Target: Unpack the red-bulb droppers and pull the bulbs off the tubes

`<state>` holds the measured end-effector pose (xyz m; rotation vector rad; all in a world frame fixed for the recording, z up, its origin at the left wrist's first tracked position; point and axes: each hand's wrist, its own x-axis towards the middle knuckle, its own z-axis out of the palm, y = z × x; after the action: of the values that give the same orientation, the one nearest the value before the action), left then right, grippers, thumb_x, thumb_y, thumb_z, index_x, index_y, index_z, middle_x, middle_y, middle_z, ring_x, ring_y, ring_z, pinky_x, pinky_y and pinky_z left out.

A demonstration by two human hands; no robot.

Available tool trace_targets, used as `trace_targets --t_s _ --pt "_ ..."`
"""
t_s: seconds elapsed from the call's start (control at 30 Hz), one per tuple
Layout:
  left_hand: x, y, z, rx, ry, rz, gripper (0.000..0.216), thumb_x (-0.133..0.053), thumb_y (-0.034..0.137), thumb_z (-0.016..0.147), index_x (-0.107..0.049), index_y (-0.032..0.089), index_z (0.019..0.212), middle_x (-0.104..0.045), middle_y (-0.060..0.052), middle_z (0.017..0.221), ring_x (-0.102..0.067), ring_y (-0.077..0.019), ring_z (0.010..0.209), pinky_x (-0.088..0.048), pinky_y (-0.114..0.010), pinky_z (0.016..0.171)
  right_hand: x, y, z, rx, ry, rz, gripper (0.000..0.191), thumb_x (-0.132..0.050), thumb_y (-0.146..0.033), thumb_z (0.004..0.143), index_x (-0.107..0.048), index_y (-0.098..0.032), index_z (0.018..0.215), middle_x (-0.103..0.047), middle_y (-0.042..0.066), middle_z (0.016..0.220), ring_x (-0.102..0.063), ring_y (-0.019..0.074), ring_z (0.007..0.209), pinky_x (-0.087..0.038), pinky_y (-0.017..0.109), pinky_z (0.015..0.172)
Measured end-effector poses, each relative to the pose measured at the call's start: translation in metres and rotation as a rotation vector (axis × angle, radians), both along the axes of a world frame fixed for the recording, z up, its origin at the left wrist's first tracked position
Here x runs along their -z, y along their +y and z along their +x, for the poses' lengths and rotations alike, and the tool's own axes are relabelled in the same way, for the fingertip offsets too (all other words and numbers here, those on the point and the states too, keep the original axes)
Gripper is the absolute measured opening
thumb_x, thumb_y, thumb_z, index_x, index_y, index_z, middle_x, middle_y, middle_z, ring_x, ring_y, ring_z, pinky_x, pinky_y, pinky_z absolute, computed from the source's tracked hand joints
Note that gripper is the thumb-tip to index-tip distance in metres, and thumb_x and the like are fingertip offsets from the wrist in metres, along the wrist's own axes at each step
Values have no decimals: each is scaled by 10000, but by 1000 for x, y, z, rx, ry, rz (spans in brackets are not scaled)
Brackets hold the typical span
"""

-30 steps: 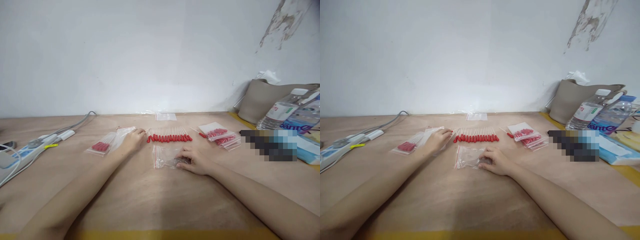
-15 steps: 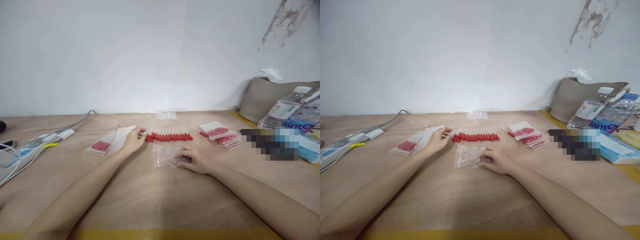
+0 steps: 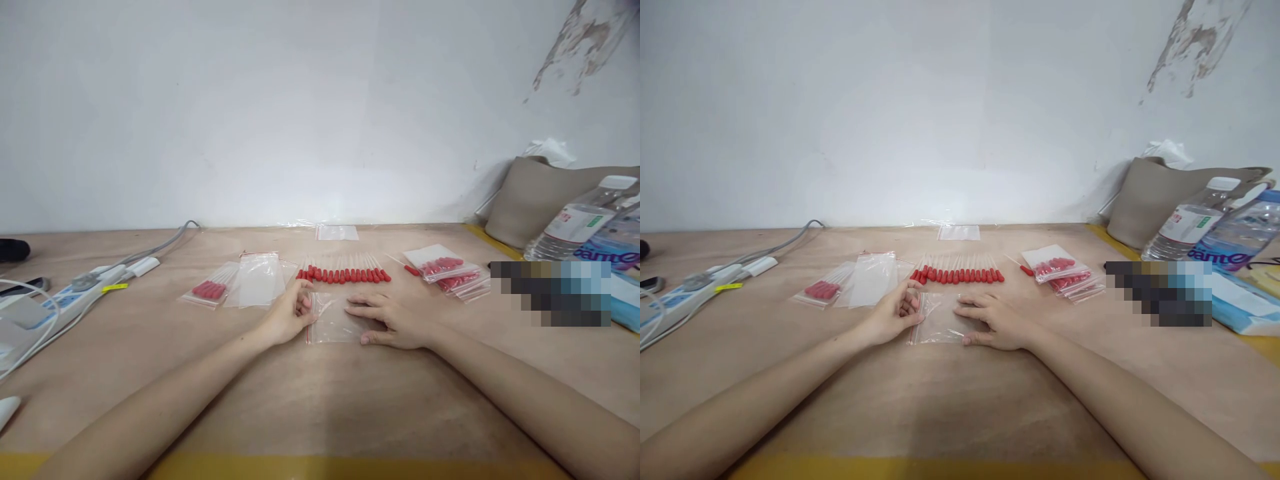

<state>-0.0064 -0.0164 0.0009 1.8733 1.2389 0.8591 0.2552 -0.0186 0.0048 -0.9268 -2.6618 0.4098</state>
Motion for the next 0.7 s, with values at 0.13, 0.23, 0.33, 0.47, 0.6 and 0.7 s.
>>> trace_targets --t_s 0.13,0.23,0.33,0.47,0.6,0.7 --pt "1 3 0 -50 -9 58 336 -565 206 728 -409 207 1025 -486 52 672 -490 -94 593 -403 -224 598 0 -2 1 -11 7 5 607 -517 -562 765 -424 -285 1296 -381 65 1376 -363 250 1237 -289 447 1025" --pt "-9 5 -6 -85 23 147 297 -499 187 762 -390 214 1037 -466 51 708 -472 -78 545 -389 -206 555 3 -3 2 0 47 57 599 -533 -542 764 -438 -271 1289 -403 76 1358 -371 249 1231 -290 449 1027" --pt "-33 16 -27 -27 198 274 356 -444 145 768 -375 221 1108 -485 30 781 -503 -91 601 -405 -216 590 7 -5 4 17 117 94 579 -533 -515 775 -442 -259 1287 -420 92 1336 -378 252 1225 -316 447 1012" --pt "-64 50 -72 -57 521 508 396 -352 86 764 -439 220 1127 -513 -12 865 -522 -138 782 -403 -264 725 11 -5 5 28 136 77 545 -512 -492 798 -452 -243 1279 -418 106 1325 -385 247 1215 -339 437 999" --pt "-58 81 -97 -76 695 449 427 -339 99 773 -435 216 1173 -535 -35 920 -523 -155 811 -401 -270 741 12 -4 4 37 156 55 536 -518 -495 792 -479 -228 1255 -425 120 1308 -394 251 1204 -348 438 991" --pt "-40 92 -98 -86 768 477 403 -334 131 804 -450 227 1178 -539 -64 1059 -516 -185 944 -367 -315 856 11 -4 4 32 159 46 526 -519 -488 794 -485 -224 1248 -429 123 1300 -407 245 1192 -355 432 985"
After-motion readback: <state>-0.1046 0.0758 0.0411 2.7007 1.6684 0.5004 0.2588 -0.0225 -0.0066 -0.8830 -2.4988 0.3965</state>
